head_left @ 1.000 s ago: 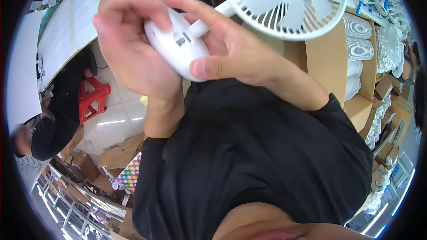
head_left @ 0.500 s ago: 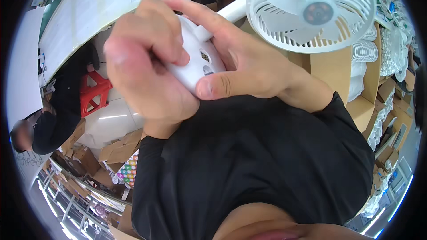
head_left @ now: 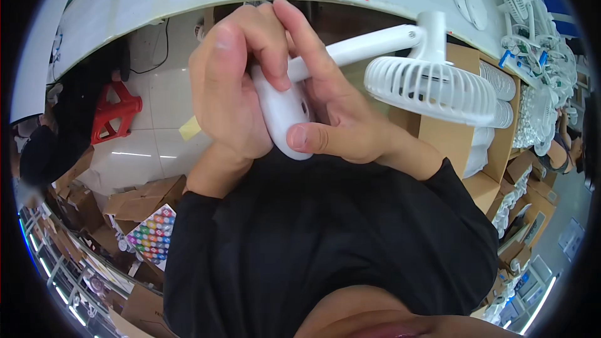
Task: Assembling and inspecting small portable fans and electronic components on an industrial assembly line.
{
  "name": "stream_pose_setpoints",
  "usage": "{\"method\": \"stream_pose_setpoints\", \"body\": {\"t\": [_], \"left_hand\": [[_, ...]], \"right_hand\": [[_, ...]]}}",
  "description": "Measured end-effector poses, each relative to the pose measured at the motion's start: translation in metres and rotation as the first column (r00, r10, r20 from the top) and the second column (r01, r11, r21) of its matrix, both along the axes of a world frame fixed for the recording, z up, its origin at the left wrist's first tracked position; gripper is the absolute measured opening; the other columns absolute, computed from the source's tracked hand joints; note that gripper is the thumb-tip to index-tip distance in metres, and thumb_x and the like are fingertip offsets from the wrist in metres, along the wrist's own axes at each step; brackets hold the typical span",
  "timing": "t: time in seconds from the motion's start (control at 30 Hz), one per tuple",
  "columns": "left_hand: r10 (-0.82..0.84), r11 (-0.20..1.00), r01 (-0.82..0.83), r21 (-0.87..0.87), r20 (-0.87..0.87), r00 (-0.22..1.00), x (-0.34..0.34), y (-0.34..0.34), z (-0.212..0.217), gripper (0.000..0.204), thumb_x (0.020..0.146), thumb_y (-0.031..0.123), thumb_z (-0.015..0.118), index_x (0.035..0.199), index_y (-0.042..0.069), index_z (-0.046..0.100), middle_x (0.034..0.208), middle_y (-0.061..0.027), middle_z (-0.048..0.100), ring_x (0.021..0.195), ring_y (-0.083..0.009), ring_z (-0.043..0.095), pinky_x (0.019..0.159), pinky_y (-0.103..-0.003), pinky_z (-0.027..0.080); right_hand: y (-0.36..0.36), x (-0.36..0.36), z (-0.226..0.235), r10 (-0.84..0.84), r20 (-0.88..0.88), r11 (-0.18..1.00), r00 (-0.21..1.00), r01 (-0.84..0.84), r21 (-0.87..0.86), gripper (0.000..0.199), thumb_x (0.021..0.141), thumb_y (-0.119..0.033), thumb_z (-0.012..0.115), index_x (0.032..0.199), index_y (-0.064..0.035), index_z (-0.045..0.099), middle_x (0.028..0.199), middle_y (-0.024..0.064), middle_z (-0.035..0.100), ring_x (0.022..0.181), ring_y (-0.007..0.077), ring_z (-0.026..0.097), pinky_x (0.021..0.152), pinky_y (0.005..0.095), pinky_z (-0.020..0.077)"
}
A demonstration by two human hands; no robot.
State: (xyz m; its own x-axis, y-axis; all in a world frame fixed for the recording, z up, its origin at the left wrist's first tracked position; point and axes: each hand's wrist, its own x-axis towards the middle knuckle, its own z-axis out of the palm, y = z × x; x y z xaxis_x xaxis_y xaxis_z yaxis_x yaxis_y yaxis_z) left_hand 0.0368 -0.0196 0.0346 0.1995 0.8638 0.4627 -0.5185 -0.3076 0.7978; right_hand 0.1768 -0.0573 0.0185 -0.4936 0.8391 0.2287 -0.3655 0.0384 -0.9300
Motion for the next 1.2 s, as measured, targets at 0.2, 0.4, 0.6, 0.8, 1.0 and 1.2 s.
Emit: {"method": "stream_pose_setpoints", "body": {"t": [0.2,0.4,0.6,0.8,1.0,1.2], "left_hand": [[0.109,0.994,-0.108,0.029,-0.013,0.994,0.004,-0.002,0.007,0.053,0.102,0.044,0.027,0.084,0.003,0.056,0.068,-0.0041,0.051,0.061,-0.0122,0.043,0.062,-0.025,0.035],[0.070,0.984,-0.044,-0.173,0.152,0.986,0.000,0.015,-0.031,0.047,0.101,0.039,0.030,0.088,0.003,0.056,0.067,-0.0041,0.052,0.058,-0.0102,0.042,0.059,-0.024,0.035],[0.234,0.860,-0.128,-0.494,0.160,0.959,0.023,0.087,-0.041,0.033,0.100,0.030,0.038,0.089,0.005,0.056,0.066,-0.0040,0.054,0.060,-0.0114,0.047,0.062,-0.024,0.040],[0.392,0.859,-0.502,-0.103,-0.500,0.773,0.008,0.162,-0.099,0.015,0.093,0.016,0.050,0.085,0.005,0.056,0.063,-0.0039,0.054,0.060,-0.0145,0.048,0.061,-0.026,0.041],[0.342,0.911,-0.394,0.118,-0.750,0.566,-0.003,0.152,-0.092,0.013,0.088,0.013,0.056,0.081,0.003,0.056,0.064,-0.0055,0.056,0.059,-0.0160,0.049,0.059,-0.027,0.042],[0.315,0.912,-0.406,0.057,-0.732,0.605,-0.014,0.155,-0.089,0.012,0.087,0.012,0.055,0.081,0.002,0.058,0.064,-0.0053,0.056,0.059,-0.0156,0.049,0.059,-0.027,0.041]], "right_hand": [[0.008,0.006,-0.003,0.031,0.116,0.974,0.993,-0.056,0.219,0.107,0.080,-0.028,0.073,0.156,-0.0040,0.002,0.157,0.0233,0.013,0.142,0.0415,0.022,0.115,0.0492,0.0184],[0.010,0.018,0.008,-0.047,0.299,0.963,0.953,-0.036,0.267,0.109,0.075,-0.023,0.074,0.156,-0.0047,0.005,0.158,0.0246,0.013,0.145,0.0401,0.020,0.117,0.0469,0.0175],[0.053,0.028,-0.027,-0.551,0.452,0.795,0.702,0.275,0.541,0.061,0.074,-0.004,0.066,0.134,-0.0040,0.053,0.130,0.0176,0.059,0.119,0.0322,0.057,0.098,0.0368,0.0449],[0.190,0.095,-0.044,-0.727,0.541,0.687,0.423,0.448,0.573,0.050,0.073,-0.005,0.070,0.122,-0.0009,0.060,0.109,0.0173,0.069,0.096,0.0329,0.065,0.086,0.0376,0.0502],[0.338,0.161,-0.039,-0.782,0.601,0.610,0.167,0.404,0.681,0.052,0.072,-0.006,0.071,0.122,-0.0016,0.058,0.114,0.0190,0.066,0.102,0.0369,0.063,0.091,0.0417,0.0492],[0.381,0.155,-0.067,-0.817,0.437,0.073,-0.377,0.684,0.726,0.036,0.074,-0.002,0.063,0.110,-0.0058,0.063,0.103,0.0176,0.068,0.093,0.0376,0.064,0.079,0.0420,0.0523]]}}
